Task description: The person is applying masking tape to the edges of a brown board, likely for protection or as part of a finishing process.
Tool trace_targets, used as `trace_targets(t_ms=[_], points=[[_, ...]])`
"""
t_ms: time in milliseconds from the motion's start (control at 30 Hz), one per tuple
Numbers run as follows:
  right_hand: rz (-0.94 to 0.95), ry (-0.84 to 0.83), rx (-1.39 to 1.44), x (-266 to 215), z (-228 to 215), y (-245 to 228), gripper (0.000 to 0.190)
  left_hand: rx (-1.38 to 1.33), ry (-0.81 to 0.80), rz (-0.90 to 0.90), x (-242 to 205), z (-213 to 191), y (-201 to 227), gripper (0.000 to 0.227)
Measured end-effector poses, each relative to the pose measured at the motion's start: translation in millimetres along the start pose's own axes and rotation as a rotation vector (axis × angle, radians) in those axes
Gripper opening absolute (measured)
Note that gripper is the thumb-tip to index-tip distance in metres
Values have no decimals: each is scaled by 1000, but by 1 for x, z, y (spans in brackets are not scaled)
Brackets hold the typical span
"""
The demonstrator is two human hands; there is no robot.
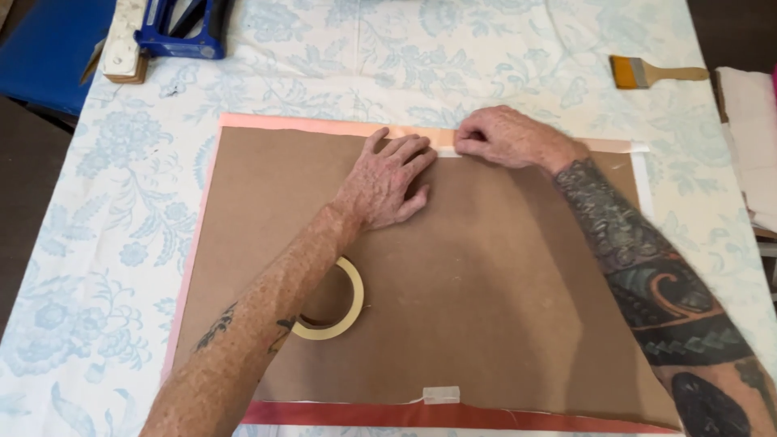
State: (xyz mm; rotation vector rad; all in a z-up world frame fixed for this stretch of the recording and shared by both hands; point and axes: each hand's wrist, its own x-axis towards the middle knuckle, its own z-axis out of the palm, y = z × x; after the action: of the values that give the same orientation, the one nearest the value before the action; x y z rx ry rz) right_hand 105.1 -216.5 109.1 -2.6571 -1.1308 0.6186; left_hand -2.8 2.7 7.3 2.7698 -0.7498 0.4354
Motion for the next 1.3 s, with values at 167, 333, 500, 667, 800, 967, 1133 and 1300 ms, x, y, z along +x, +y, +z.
trace_targets(t_ms=[167, 333, 500, 667, 800, 967, 1133, 1300], points=[[65, -59, 26, 16, 1, -20, 37, -55, 44, -13, -5, 0, 0, 57], [132, -114, 16, 15, -11, -16, 38, -65, 65, -29, -4, 4, -1, 57], [118, -89, 89, 25, -3, -29, 37, -147, 65, -54, -2, 5, -4, 53], [126, -112, 76, 18, -2, -34, 38, -99, 85, -46, -3, 3, -4, 51], [119, -80, 125, 14, 0, -32, 41, -82, 81, -42, -2, 6, -3, 48], [133, 9, 32, -18, -4, -40, 38, 0, 134, -12, 1, -4, 4, 46], [49, 215, 195, -56, 1, -110, 32, 76, 27, -171, -16, -46, 30, 40], [232, 64, 447, -90, 22, -164, 29, -227, -31, -347, -120, -144, 82, 21]])
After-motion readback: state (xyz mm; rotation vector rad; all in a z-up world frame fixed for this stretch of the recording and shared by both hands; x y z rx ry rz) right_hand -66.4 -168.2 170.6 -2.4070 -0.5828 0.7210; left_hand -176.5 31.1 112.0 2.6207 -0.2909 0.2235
